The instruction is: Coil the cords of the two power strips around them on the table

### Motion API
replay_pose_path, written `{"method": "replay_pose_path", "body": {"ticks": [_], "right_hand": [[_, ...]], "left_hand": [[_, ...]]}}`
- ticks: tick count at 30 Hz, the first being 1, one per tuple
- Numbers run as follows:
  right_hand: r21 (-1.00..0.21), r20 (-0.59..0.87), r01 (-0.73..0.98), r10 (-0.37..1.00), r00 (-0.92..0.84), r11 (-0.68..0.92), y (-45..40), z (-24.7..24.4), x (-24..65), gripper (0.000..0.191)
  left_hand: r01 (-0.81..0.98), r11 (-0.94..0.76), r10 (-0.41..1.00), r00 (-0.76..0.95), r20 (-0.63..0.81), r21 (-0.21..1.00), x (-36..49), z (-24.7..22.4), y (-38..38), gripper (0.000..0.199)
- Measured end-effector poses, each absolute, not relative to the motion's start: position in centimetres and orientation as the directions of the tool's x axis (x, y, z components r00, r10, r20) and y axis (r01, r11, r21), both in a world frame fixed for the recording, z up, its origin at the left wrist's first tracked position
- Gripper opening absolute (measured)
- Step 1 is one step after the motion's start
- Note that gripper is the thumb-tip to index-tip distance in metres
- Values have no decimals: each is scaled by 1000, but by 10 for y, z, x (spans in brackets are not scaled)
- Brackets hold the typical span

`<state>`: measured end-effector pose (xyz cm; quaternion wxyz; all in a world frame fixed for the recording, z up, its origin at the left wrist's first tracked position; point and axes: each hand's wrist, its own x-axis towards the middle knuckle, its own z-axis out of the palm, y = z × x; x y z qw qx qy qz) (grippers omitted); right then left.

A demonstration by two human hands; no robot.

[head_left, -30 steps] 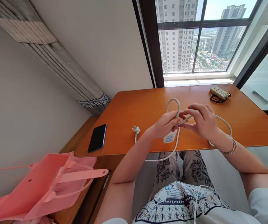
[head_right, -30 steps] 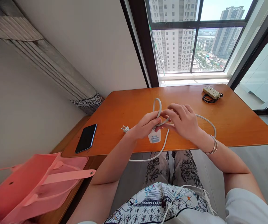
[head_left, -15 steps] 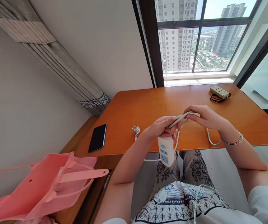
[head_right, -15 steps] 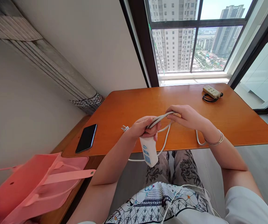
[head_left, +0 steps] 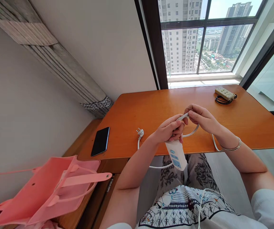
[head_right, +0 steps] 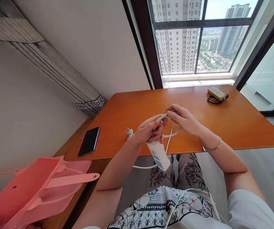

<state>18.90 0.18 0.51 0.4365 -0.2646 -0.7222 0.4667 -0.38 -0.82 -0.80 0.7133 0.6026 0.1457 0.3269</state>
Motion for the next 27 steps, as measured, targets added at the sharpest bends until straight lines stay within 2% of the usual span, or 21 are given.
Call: {"method": "replay_pose_path", "body": {"ticks": [4,7,10,13,17,20,22,24,27], "right_hand": [[-866,445,17,786,-429,500,5,-2,198,36],[-850,436,100,798,-416,517,5,-16,205,37],[-801,427,252,814,-395,543,3,-34,209,36],[-781,364,351,833,-417,517,-3,-53,207,46],[-876,273,230,829,-488,424,-12,-75,199,61],[-871,334,195,835,-436,451,-17,-88,197,59],[-775,438,336,838,-326,535,-19,-92,200,53],[-591,553,538,787,-272,601,-20,-92,206,46],[-261,627,725,683,-375,637,-21,-81,215,41]], "left_hand": [[-406,181,646,736,203,896,-4,-10,-6,44],[-498,197,762,620,187,844,-9,-9,-4,43],[-543,46,877,424,226,838,-14,-6,-4,38],[-491,-141,905,289,313,860,-13,-2,-5,36],[-431,-293,889,206,409,854,-9,4,-2,42],[-458,-350,880,138,454,817,-11,7,2,40],[-473,-372,876,105,471,798,-14,8,6,38],[-488,-386,869,92,486,783,-17,7,9,35],[-496,-383,863,110,494,779,-20,2,14,31]]}}
